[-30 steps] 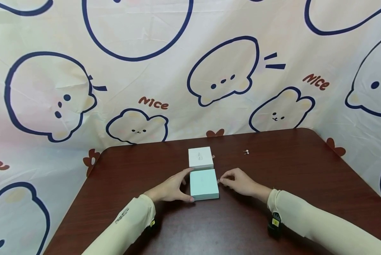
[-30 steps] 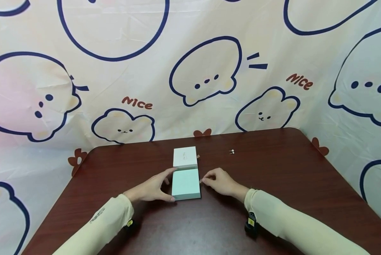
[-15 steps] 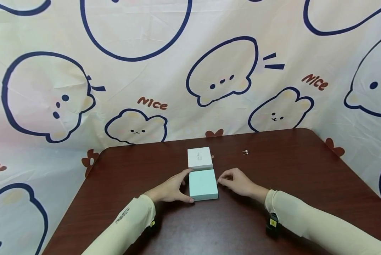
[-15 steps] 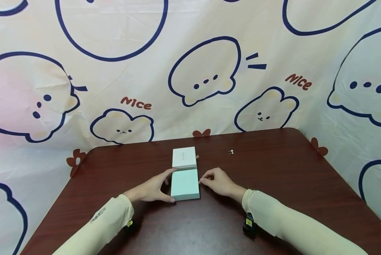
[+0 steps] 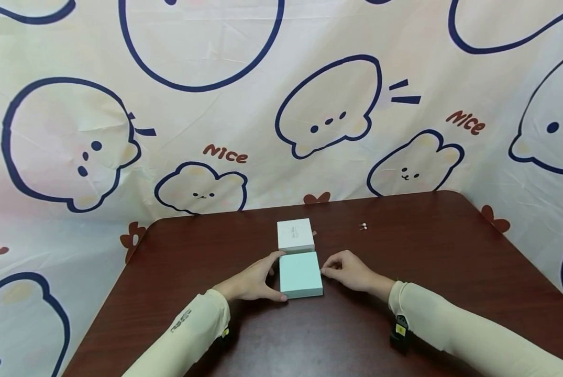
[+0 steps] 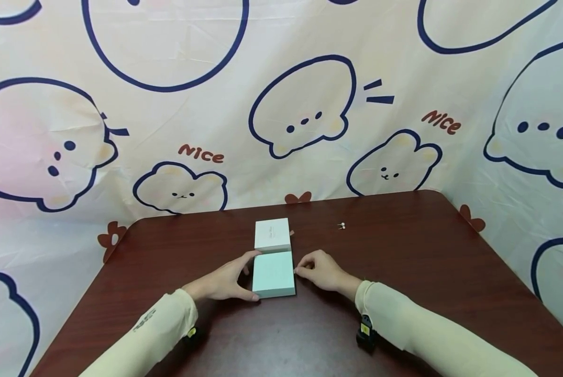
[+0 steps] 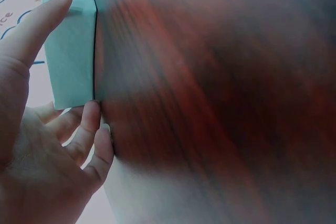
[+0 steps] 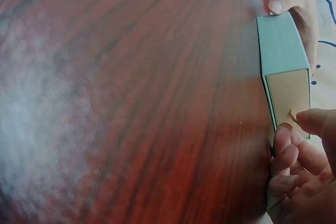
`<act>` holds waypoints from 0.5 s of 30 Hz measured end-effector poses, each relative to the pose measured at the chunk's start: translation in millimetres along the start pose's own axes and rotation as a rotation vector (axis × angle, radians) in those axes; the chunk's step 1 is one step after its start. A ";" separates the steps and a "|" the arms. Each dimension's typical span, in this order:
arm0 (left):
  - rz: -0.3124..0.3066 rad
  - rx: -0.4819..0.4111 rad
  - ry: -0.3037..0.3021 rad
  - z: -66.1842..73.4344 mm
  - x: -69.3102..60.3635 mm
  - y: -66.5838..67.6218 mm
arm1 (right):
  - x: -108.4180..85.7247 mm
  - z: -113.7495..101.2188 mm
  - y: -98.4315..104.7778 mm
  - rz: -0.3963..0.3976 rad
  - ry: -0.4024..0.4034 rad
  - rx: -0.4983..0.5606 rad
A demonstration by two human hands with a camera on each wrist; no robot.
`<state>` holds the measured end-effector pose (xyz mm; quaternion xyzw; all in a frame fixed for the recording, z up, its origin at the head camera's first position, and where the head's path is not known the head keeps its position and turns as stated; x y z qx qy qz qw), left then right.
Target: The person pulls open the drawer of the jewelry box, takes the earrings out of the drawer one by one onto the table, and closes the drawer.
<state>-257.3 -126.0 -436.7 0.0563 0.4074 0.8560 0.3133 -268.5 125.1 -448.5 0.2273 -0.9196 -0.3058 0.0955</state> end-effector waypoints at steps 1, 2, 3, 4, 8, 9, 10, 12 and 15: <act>-0.001 -0.005 -0.004 0.5 -0.1 -0.2 | 0.0 0.1 0.0 -0.003 0.000 -0.002; -0.001 -0.010 -0.008 1.1 -0.1 -0.5 | 0.0 0.1 -0.1 -0.007 0.001 -0.002; -0.002 -0.015 -0.011 1.6 -0.1 -0.9 | 0.0 -0.1 -0.1 -0.010 0.003 0.000; -0.003 -0.018 -0.013 2.0 -0.1 -1.4 | 0.0 -0.1 -0.1 -0.013 0.005 0.001; -0.004 -0.017 -0.001 2.0 0.3 -3.2 | 0.5 -0.5 -0.1 -0.019 0.009 -0.001; -0.003 -0.011 0.005 1.8 0.5 -3.6 | 0.7 -0.5 -0.1 -0.021 0.010 -0.003; -0.001 -0.004 0.009 1.8 0.7 -3.7 | 1.0 -0.5 -0.2 -0.023 0.010 -0.006; 0.005 0.013 0.015 1.8 1.3 -4.0 | 1.4 -0.4 -0.4 -0.029 0.011 -0.009; 0.017 0.037 0.015 2.4 2.0 -4.0 | 2.3 0.0 -0.6 -0.035 0.013 -0.009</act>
Point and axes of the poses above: each hand's wrist, its own x-axis towards the middle knuckle, its own y-axis out of the back of the hand, z = x × y, the point moved 4 cm from there along x, towards the middle knuckle, and after that the axes turned 1 degree about -z, right-handed, at the moved point
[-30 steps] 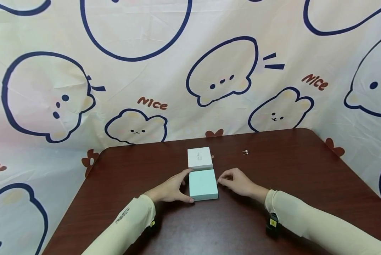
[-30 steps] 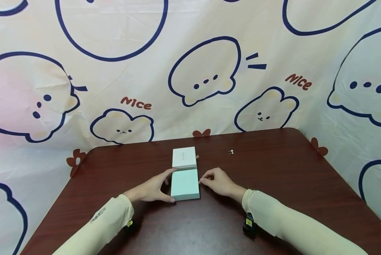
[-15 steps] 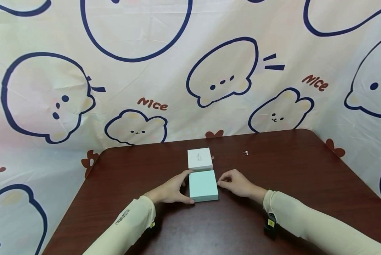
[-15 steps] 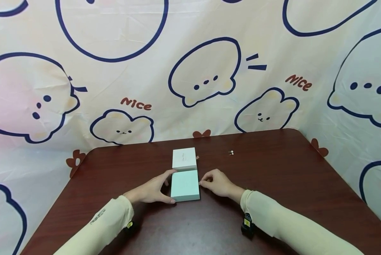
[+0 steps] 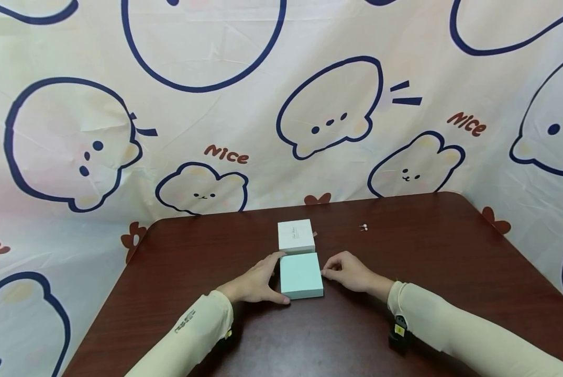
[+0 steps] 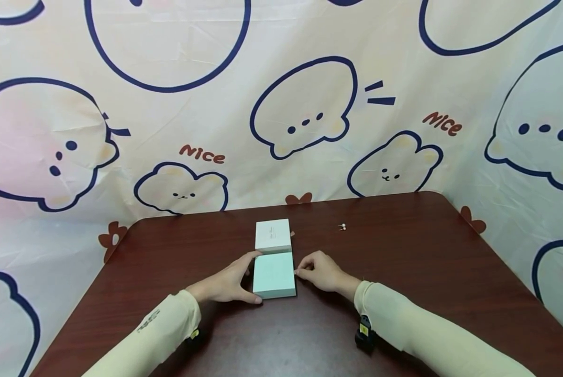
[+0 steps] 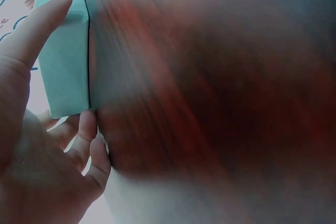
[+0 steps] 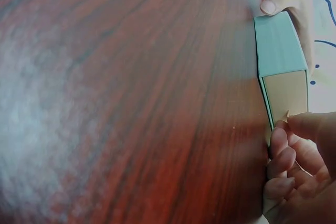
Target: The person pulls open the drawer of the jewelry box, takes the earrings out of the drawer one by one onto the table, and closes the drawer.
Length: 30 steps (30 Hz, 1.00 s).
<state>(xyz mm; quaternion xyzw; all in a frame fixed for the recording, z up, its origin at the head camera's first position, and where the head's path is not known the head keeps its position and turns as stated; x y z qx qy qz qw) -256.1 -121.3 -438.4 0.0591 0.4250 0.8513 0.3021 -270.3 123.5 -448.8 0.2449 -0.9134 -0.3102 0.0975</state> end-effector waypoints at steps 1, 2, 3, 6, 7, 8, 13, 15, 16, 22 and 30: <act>0.003 0.004 0.001 0.4 0.0 -0.1 | 0.1 0.2 -0.2 -0.001 0.001 0.000; 0.006 0.011 0.000 0.7 0.1 -0.2 | 0.3 0.4 -0.3 -0.002 0.003 0.000; 0.009 0.018 -0.001 1.0 0.1 -0.3 | 0.4 0.7 -0.5 -0.002 0.004 -0.002; 0.016 0.034 -0.004 1.9 0.4 -0.8 | 0.5 1.1 -0.8 -0.003 0.011 -0.004; 0.019 0.041 -0.005 1.9 0.5 -0.9 | 0.6 1.3 -1.0 -0.003 0.014 -0.006; 0.021 0.046 -0.005 1.8 0.5 -1.0 | 0.5 1.3 -1.0 -0.003 0.016 -0.006; 0.015 0.050 0.006 0.2 0.7 -1.5 | 0.3 1.0 -1.2 0.004 0.020 -0.017; 0.010 0.048 0.009 -0.6 0.9 -1.7 | 0.5 0.8 -1.6 0.006 0.018 -0.023; 0.007 0.047 0.010 -0.9 0.9 -1.9 | 0.7 0.7 -1.9 0.006 0.017 -0.026; -0.003 0.039 0.006 -1.9 1.8 -2.6 | -0.2 -3.4 -1.8 0.006 0.028 -0.018; -0.009 0.041 0.008 -3.5 3.2 -3.4 | -0.9 -6.3 -0.5 0.007 0.028 -0.021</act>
Point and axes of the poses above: each hand's wrist, its own x-axis towards the middle knuckle, its own y-axis out of the back of the hand, z = x × y, the point moved 4 cm from there along x, towards the middle knuckle, and after that the axes turned 1 degree about -z, right-handed, at the moved point
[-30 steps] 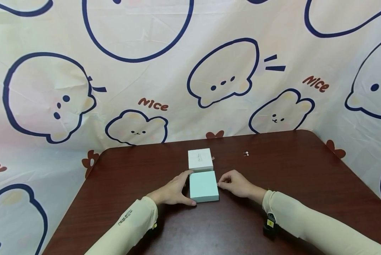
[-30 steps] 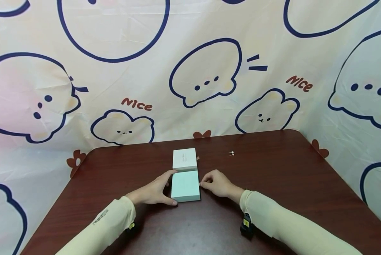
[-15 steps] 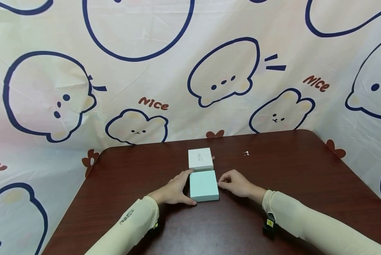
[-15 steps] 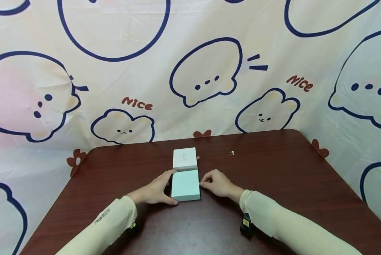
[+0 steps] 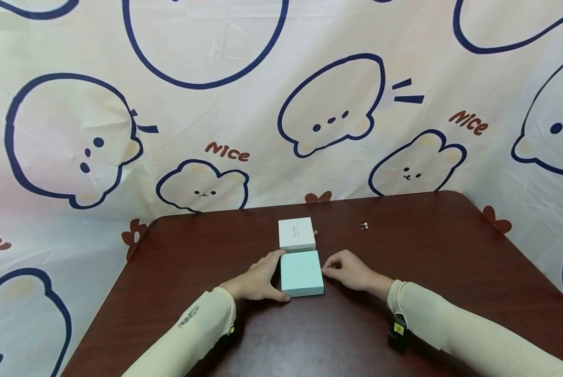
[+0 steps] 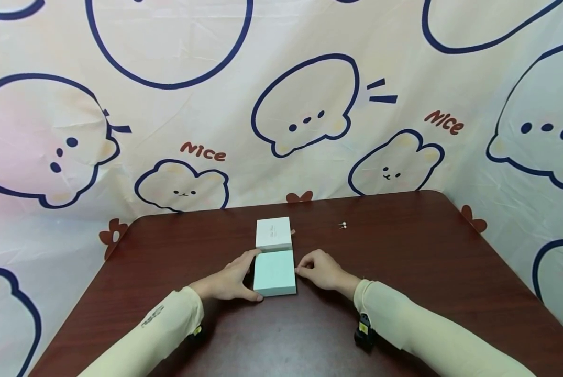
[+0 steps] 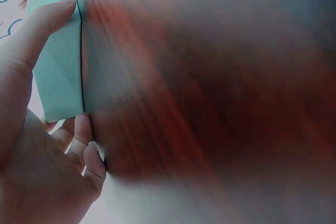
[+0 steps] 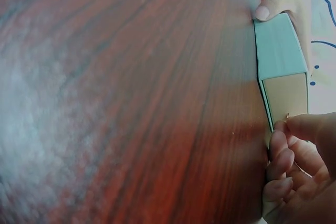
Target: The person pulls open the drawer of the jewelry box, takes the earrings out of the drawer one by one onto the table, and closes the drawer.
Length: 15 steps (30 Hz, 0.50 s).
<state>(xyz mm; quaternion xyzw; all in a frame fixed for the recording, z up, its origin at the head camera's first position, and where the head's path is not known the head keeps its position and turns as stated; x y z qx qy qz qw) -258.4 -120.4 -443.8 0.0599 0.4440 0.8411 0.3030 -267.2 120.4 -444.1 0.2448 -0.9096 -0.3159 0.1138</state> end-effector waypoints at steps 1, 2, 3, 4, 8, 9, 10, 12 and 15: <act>-0.001 -0.003 0.001 0.0 -0.1 0.1 | 0.0 -0.3 0.1 0.001 -0.002 -0.001; -0.001 -0.004 0.001 -0.1 -0.1 0.1 | 0.0 -0.7 0.4 0.003 -0.004 -0.002; -0.001 -0.005 0.001 -0.4 0.0 0.1 | 0.0 -1.0 0.7 0.003 -0.002 -0.001; -0.002 -0.007 0.002 -0.4 0.0 0.1 | 0.1 -1.4 0.7 0.004 -0.003 -0.001; -0.006 -0.010 0.007 -0.1 0.2 0.7 | 0.6 -1.3 0.2 0.008 -0.006 -0.002; -0.008 -0.011 0.007 0.1 0.2 0.8 | 0.8 -0.9 -0.1 0.008 -0.008 -0.002; -0.008 -0.012 0.004 0.4 0.1 0.9 | 1.1 -0.6 -0.4 0.006 -0.005 -0.002; -0.013 -0.013 0.005 0.5 0.1 0.7 | 1.3 0.5 -0.9 0.003 -0.011 -0.004; -0.015 -0.017 0.007 0.2 0.1 0.2 | 1.2 2.5 -1.2 0.002 -0.017 -0.008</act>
Point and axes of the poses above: each hand's wrist, its own x-axis towards the middle knuckle, its own y-axis out of the back of the hand, z = x × y, the point moved 4 cm from there along x, towards the middle knuckle, and after that the axes turned 1 degree about -z, right-handed, at the moved point
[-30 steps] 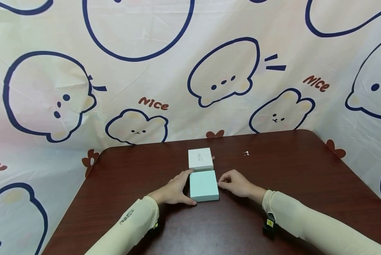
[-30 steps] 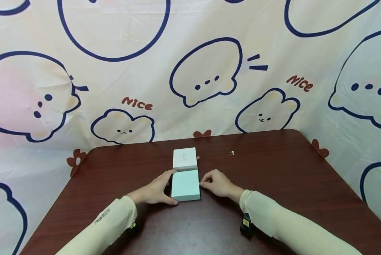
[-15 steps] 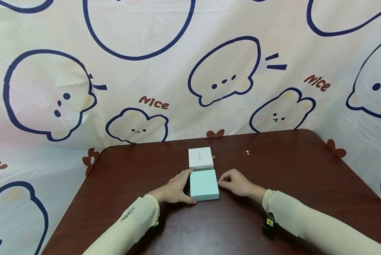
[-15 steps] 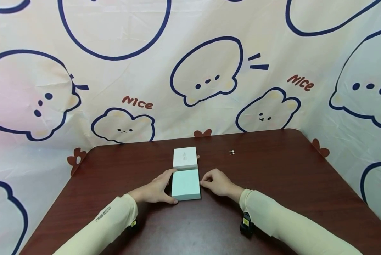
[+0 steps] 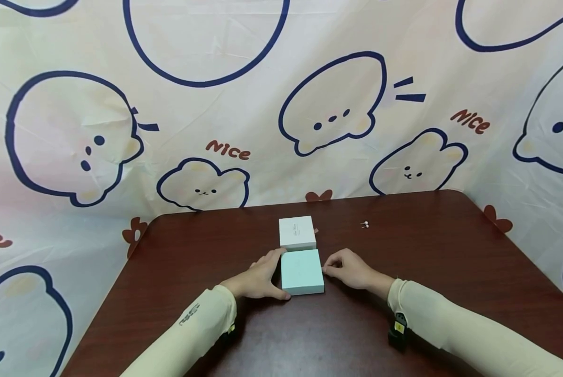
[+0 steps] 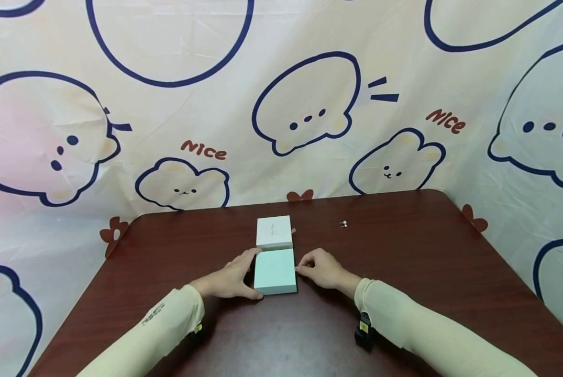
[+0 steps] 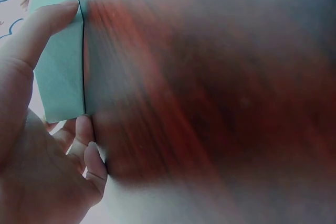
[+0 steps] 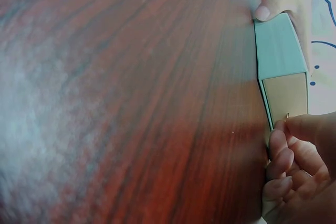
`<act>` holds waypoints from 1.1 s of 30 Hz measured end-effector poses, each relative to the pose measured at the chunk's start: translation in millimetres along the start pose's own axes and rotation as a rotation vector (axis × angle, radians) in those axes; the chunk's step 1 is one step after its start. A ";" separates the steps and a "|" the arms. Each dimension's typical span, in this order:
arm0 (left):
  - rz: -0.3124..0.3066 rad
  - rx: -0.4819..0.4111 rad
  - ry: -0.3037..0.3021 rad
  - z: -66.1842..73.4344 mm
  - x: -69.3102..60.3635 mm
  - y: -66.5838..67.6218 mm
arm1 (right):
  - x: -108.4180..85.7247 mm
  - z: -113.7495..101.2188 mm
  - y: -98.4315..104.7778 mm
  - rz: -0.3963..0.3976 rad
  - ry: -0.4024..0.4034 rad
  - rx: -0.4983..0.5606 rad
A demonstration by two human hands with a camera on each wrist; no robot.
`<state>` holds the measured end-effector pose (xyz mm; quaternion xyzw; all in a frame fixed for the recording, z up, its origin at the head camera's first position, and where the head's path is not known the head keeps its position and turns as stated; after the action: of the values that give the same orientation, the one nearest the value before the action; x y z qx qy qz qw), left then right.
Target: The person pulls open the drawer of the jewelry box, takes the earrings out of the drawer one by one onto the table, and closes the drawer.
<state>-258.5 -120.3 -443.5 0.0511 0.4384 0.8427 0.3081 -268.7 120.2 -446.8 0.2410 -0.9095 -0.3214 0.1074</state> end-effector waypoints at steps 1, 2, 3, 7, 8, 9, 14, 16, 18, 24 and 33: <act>0.001 -0.001 0.001 -0.3 0.1 -0.1 | 0.0 0.5 0.1 -0.001 0.002 -0.001; -0.001 -0.001 0.005 -0.5 0.2 -0.1 | 0.0 0.9 0.2 0.001 -0.001 -0.004; 0.001 0.000 0.006 -0.5 0.3 0.1 | -0.1 1.0 0.3 0.001 0.000 -0.004; 0.001 0.004 0.007 -1.0 0.8 0.3 | -0.2 0.8 0.3 -0.002 0.003 -0.003; 0.000 0.006 0.007 -1.1 0.8 0.2 | -0.1 0.6 0.2 -0.002 0.000 -0.002; -0.001 0.007 0.007 -1.1 0.8 0.2 | 0.1 0.5 0.0 -0.005 0.003 0.000; -0.002 0.010 0.001 -1.8 1.0 -0.4 | 0.2 0.4 -0.2 -0.013 -0.004 0.009; -0.001 0.014 -0.001 -2.3 1.2 -0.7 | -0.2 0.9 0.1 -0.015 -0.012 0.010; 0.000 0.016 -0.001 -2.8 1.4 -1.0 | -0.2 1.7 0.1 -0.019 -0.013 0.012; -0.003 0.013 0.000 -2.6 1.1 -0.7 | 0.8 4.2 -0.6 -0.019 -0.019 0.006; -0.014 0.005 0.014 -2.4 0.3 -0.9 | 0.3 3.7 0.4 -0.014 -0.009 -0.005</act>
<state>-259.1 -121.4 -445.7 0.0431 0.4430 0.8399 0.3107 -270.4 122.3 -449.4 0.2458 -0.9075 -0.3252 0.1016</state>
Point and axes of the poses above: each hand's wrist, its own x-axis towards the middle knuckle, its own y-axis out of the back of the hand, z = x × y, the point moved 4 cm from there along x, towards the middle knuckle, and after that the axes turned 1 degree about -z, right-handed, at the moved point
